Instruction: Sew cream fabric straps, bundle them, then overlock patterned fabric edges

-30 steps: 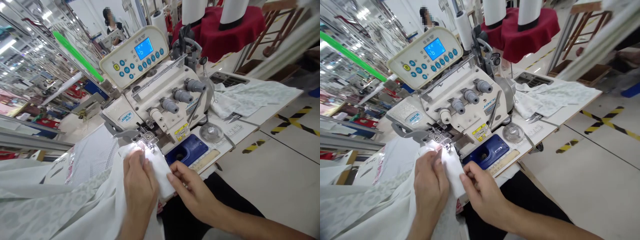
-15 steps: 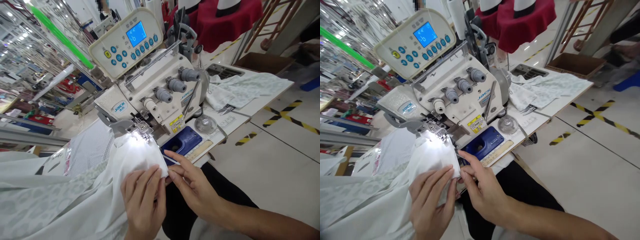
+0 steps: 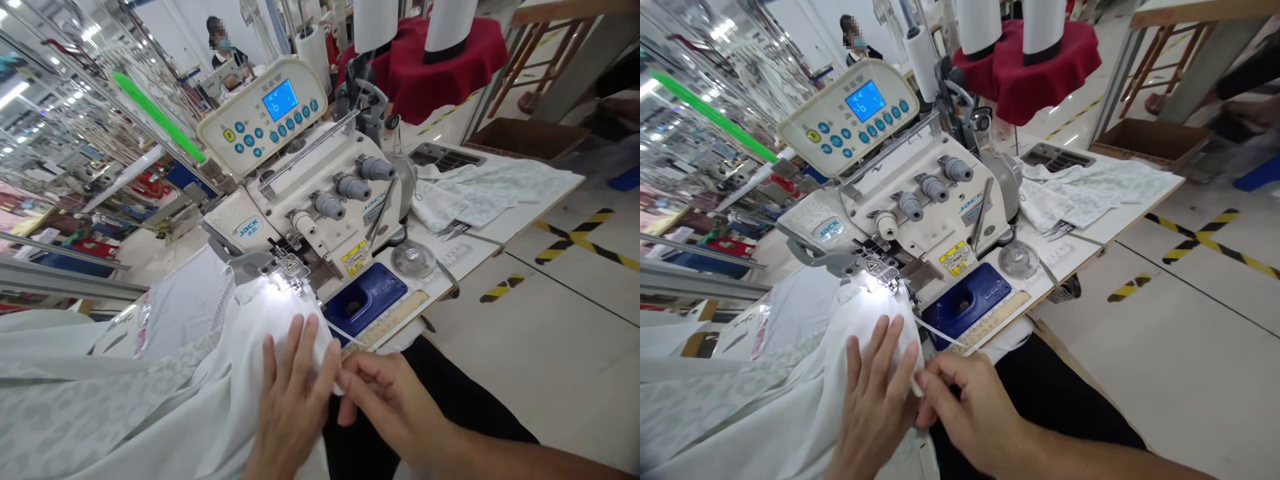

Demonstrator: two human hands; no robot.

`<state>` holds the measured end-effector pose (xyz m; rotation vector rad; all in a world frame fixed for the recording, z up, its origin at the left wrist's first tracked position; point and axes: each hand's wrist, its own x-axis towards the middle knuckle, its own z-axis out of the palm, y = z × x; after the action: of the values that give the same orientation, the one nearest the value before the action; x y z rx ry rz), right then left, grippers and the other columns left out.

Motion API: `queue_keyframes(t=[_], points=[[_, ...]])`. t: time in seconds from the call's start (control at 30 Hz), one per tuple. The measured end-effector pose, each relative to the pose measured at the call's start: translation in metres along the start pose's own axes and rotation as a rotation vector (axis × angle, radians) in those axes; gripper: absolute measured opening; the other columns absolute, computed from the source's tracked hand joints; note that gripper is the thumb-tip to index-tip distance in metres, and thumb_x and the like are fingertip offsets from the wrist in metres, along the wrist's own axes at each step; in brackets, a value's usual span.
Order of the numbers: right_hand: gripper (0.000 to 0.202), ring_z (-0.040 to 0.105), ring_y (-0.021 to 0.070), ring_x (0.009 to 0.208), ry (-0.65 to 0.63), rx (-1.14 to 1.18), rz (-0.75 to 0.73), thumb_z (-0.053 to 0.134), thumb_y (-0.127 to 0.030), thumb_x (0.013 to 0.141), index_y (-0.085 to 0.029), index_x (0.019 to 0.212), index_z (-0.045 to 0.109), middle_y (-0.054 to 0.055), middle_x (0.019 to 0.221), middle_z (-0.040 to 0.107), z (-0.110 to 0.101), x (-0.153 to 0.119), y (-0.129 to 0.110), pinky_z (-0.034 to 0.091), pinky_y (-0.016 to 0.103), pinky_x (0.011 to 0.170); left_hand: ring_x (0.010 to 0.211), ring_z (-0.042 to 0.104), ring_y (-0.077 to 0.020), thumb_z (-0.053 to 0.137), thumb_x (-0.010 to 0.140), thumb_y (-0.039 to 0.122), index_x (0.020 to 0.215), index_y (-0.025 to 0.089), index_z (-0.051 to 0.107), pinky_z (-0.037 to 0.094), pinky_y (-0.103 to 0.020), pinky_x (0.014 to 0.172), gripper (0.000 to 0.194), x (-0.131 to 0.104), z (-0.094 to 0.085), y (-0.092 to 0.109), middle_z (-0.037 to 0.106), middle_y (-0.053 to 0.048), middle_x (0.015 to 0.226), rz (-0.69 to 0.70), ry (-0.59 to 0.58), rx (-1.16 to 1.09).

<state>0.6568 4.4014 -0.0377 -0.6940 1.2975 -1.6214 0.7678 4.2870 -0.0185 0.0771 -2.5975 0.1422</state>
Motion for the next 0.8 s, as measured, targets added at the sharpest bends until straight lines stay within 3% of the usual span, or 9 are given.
queue_keyframes(t=[0.13,0.27,0.4,0.57,0.7,0.8], points=[[0.04,0.059,0.0088,0.052,0.024,-0.173,-0.088,0.049,-0.033,0.097,-0.016,0.063,0.06,0.001,0.057,0.066,0.004,-0.006,-0.005,0.042,0.018,0.051,0.142,0.034,-0.0308,0.038,0.095,0.012,0.128,0.006,0.054,0.02,-0.055,0.118,0.037,0.005,-0.003,-0.024,0.055,-0.024,0.136,-0.001,-0.007,-0.004],[0.037,0.061,0.0098,0.054,0.076,-0.162,-0.067,0.049,-0.033,0.096,-0.017,0.064,0.058,0.001,0.057,0.066,0.002,0.013,-0.012,0.042,0.016,0.049,0.139,0.041,-0.0284,0.041,0.09,0.002,0.126,0.008,0.058,0.022,-0.052,0.118,0.04,0.003,-0.008,-0.037,0.062,-0.019,0.129,0.016,-0.023,0.006],[0.035,0.058,0.0091,0.05,0.118,-0.175,-0.103,0.051,-0.034,0.095,-0.017,0.065,0.057,0.0,0.056,0.065,-0.001,0.039,-0.015,0.041,0.017,0.047,0.133,0.049,-0.0288,0.042,0.084,-0.007,0.128,0.005,0.058,0.035,-0.051,0.113,0.048,0.002,-0.01,-0.044,0.063,-0.019,0.128,0.028,-0.034,-0.005],[0.043,0.043,0.0063,0.039,0.254,-0.298,-0.216,0.056,-0.032,0.091,-0.017,0.051,0.047,-0.004,0.042,0.048,0.0,0.062,-0.017,0.032,0.019,0.042,0.131,0.049,-0.0316,0.044,0.081,-0.008,0.132,0.001,0.054,0.042,-0.047,0.108,0.053,0.009,-0.012,-0.042,0.06,-0.02,0.132,-0.011,-0.055,0.075],[0.045,0.036,0.006,0.04,0.291,-0.362,-0.295,0.056,-0.029,0.09,-0.018,0.049,0.041,-0.005,0.042,0.04,-0.003,0.052,-0.019,0.028,0.021,0.041,0.129,0.052,-0.0297,0.039,0.076,-0.011,0.133,0.002,0.052,0.042,-0.043,0.108,0.06,0.02,-0.011,-0.04,0.06,-0.018,0.132,-0.058,-0.106,0.227],[0.044,0.035,0.0068,0.042,0.371,-0.442,-0.352,0.056,-0.028,0.091,-0.018,0.051,0.042,-0.005,0.045,0.04,-0.02,0.041,-0.014,0.029,0.022,0.042,0.124,0.054,-0.029,0.037,0.073,-0.009,0.126,0.004,0.055,0.046,-0.043,0.103,0.058,0.035,-0.009,-0.051,0.063,-0.017,0.126,-0.118,-0.119,0.245]])
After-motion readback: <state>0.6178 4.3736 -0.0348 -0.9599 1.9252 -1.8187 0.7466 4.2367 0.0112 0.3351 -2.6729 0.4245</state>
